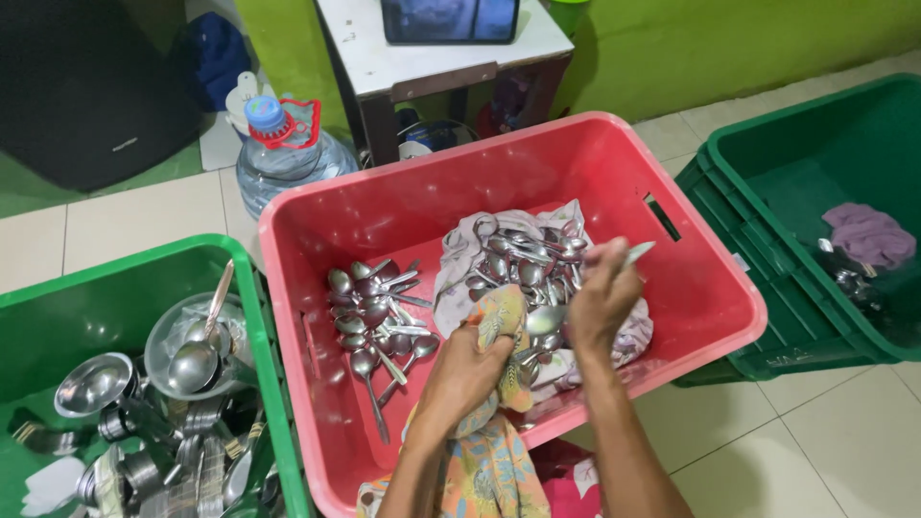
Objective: Drying and cleaning metal spoons using a cloth.
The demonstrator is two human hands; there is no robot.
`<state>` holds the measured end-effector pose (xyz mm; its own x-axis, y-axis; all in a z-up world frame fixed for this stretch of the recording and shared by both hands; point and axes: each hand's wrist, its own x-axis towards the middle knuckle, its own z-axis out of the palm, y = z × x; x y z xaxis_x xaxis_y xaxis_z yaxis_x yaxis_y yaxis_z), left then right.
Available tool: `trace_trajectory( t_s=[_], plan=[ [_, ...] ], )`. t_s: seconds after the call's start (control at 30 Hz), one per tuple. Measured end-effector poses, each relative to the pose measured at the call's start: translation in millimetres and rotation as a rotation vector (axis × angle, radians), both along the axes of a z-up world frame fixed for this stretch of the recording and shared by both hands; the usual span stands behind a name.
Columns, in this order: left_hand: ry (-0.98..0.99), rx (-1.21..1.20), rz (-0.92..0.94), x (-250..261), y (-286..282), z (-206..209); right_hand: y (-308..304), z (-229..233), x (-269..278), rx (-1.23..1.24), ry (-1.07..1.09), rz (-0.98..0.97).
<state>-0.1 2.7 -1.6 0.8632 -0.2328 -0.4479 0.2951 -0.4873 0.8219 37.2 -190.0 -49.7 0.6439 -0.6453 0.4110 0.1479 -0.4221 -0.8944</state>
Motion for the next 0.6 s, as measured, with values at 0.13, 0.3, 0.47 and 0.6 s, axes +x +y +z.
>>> trace_trajectory(
  t_s=[0.13,0.3,0.47,0.6],
  plan=[
    [-0.175,-0.058,-0.096,-2,-4,-27,-16,14,17,-0.112,0.116,0.033],
    [-0.093,0.027,-0.226,-5,-6,-1,-18,-21,66,-0.091,0.737,0.510],
    [-0.058,0.076,-0.257,-2,-5,-5,32,-81,124,0.143,0.840,0.825],
    [-0.085,0.049,-0.246,-3,1,-3,84,-56,118,0.350,0.787,1.059]
  ],
)
